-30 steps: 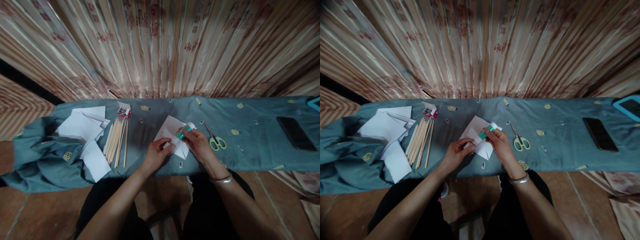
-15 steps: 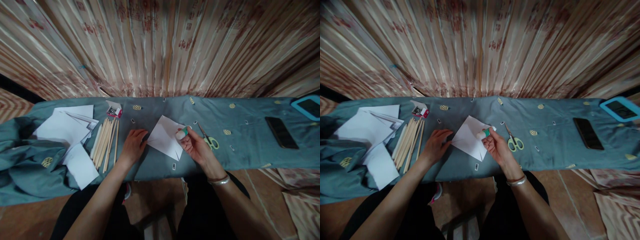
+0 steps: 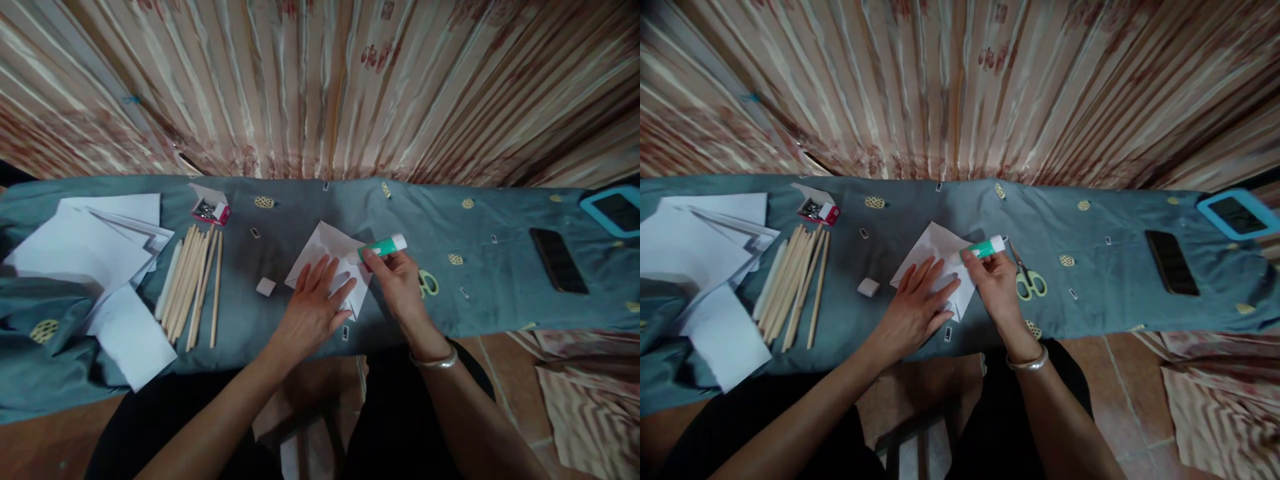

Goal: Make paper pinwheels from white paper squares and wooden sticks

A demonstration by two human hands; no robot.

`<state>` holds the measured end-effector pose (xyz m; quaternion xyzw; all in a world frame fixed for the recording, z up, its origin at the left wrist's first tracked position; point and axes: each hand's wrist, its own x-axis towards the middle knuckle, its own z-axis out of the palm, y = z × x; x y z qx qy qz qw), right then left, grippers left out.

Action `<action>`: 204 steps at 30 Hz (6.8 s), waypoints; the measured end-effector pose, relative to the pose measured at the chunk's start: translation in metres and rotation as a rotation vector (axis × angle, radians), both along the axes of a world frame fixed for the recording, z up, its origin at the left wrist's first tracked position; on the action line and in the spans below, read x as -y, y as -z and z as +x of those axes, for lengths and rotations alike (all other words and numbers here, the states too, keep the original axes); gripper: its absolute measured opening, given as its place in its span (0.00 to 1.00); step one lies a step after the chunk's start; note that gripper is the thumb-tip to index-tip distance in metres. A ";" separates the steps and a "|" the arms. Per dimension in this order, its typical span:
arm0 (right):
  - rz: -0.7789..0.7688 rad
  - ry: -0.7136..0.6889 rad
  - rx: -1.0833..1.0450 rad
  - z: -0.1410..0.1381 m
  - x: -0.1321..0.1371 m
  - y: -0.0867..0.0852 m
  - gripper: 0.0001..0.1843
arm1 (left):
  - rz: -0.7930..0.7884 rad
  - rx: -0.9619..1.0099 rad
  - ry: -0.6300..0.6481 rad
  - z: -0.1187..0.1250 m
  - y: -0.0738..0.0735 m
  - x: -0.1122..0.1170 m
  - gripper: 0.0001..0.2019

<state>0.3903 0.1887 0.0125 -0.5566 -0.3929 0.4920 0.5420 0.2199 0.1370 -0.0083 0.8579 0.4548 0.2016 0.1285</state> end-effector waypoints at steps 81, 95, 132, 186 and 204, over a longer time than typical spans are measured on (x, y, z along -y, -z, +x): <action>0.164 -0.282 0.958 -0.004 0.012 0.004 0.16 | -0.117 0.080 -0.077 0.004 0.008 0.002 0.28; 0.203 -0.310 0.933 -0.002 0.013 0.006 0.18 | -0.122 0.081 -0.071 0.004 0.009 0.002 0.28; 0.235 -0.315 0.994 -0.005 0.016 0.009 0.17 | -0.122 0.077 -0.077 0.005 0.006 0.002 0.26; 0.273 -0.263 1.062 -0.013 0.012 0.010 0.17 | -0.136 0.089 -0.084 0.005 0.004 0.002 0.22; 0.245 -0.272 1.032 -0.007 0.015 0.006 0.17 | -0.117 0.070 -0.079 0.006 0.007 0.001 0.24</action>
